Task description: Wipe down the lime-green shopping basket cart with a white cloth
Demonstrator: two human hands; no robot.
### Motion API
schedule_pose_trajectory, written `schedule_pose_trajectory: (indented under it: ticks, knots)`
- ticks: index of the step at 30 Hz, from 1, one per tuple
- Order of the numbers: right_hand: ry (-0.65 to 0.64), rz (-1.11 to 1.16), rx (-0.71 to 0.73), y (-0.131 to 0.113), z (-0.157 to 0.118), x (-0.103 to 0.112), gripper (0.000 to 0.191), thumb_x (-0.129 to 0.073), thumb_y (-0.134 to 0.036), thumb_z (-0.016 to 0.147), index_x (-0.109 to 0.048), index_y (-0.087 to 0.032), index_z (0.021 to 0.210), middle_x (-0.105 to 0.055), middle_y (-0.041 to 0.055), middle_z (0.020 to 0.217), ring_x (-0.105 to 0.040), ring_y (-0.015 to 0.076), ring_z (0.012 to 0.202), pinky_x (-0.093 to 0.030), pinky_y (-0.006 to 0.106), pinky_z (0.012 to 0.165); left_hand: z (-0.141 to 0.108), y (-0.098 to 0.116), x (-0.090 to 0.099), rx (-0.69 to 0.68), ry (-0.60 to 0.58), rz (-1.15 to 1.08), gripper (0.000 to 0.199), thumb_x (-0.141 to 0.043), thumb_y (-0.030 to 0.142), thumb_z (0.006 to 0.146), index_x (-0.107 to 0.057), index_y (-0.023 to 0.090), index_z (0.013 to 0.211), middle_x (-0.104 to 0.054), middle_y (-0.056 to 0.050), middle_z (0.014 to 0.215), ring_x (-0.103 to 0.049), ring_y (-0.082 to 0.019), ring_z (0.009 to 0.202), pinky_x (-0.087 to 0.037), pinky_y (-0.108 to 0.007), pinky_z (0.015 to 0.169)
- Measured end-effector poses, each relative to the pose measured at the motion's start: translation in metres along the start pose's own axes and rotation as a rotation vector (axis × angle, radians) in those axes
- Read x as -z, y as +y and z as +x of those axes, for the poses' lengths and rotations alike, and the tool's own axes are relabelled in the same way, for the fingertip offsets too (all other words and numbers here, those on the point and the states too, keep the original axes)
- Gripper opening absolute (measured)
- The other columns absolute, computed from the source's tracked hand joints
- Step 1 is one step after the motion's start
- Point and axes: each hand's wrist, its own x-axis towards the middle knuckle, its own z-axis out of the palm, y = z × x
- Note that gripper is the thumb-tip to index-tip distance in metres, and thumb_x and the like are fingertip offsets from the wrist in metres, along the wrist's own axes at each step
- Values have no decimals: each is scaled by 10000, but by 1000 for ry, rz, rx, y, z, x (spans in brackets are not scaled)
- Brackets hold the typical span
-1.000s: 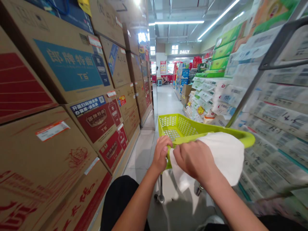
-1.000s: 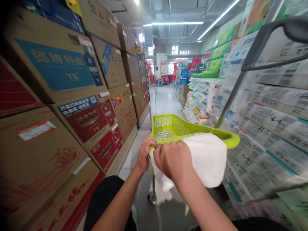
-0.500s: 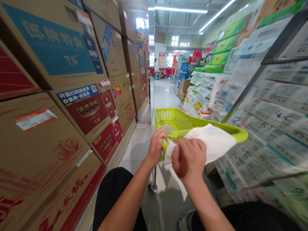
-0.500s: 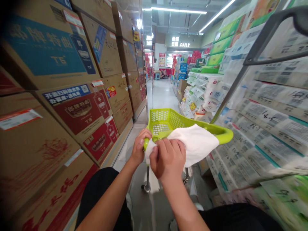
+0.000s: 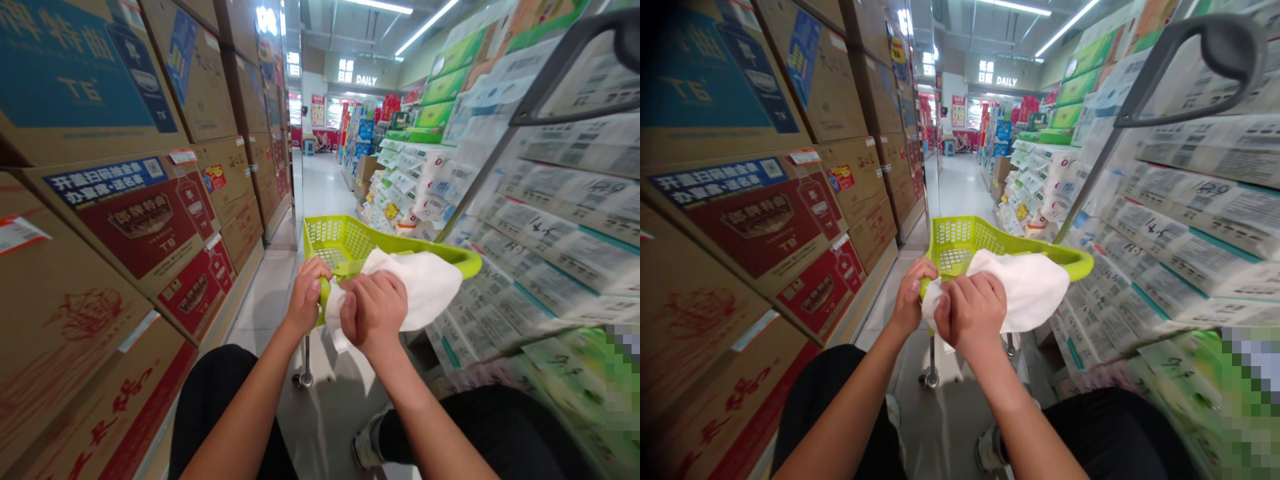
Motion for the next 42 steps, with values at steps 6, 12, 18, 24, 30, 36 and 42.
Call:
schedule_pose_trajectory:
  ticks: [6, 12, 18, 24, 30, 36, 42]
  knots:
    - [-163, -80, -155, -5, 5, 10, 421, -414, -278, 973, -739, -205, 715, -714, 90, 671, -656, 222, 685, -426, 359, 803, -6, 4, -7, -8, -10, 55, 484, -206, 571, 1018, -518, 244, 844, -576, -59, 863, -538, -249, 881, -426, -448, 875]
    - [-692, -171, -13, 10, 54, 40, 422, -428, -341, 1012, -794, -170, 889, -784, 141, 870, -723, 254, 789, -412, 307, 667, -9, 5, -12, -21, -97, 96, 475, -186, 544, 1047, -543, 243, 961, -592, -80, 969, -544, -257, 988, -415, -456, 922]
    - [-343, -100, -46, 24, 24, 11, 474, -383, -355, 1010, -748, -186, 761, -744, 106, 740, -666, 225, 725, -399, 341, 749, -7, -5, -11, -62, -117, 96, 485, -191, 547, 1054, -560, 234, 1041, -598, -91, 1040, -548, -252, 1042, -404, -458, 967]
    - [71, 66, -96, 20, -11, -7, 485, -284, -296, 1012, -717, -216, 808, -744, 74, 809, -651, 223, 849, -371, 386, 944, -7, -4, -14, -40, -118, 57, 456, -196, 522, 1054, -553, 238, 1081, -587, -98, 1110, -535, -254, 1110, -403, -459, 1023]
    - [-488, -175, -132, 16, 39, 21, 473, -362, -338, 1025, -755, -170, 821, -761, 139, 801, -689, 252, 727, -391, 342, 702, -18, -6, -25, 30, -89, 35, 460, -212, 489, 1066, -460, 253, 1373, -533, -117, 1284, -480, -258, 1271, -344, -500, 1142]
    - [-608, -163, -55, 19, 50, 19, 499, -346, -371, 1019, -765, -155, 854, -767, 156, 829, -690, 265, 716, -356, 324, 624, -20, -13, -24, -39, -158, -48, 615, -254, 571, 1043, -184, 285, 1584, -455, -143, 1438, -434, -286, 1384, -306, -546, 1201]
    - [-374, -19, 197, 49, 16, 23, 537, -357, -475, 1008, -654, -199, 657, -604, 62, 576, -537, 191, 560, -344, 337, 664, -9, -39, 20, -38, -312, 332, 654, -402, 547, 1026, -282, 248, 1595, -386, -160, 1590, -351, -314, 1488, -283, -542, 1239]
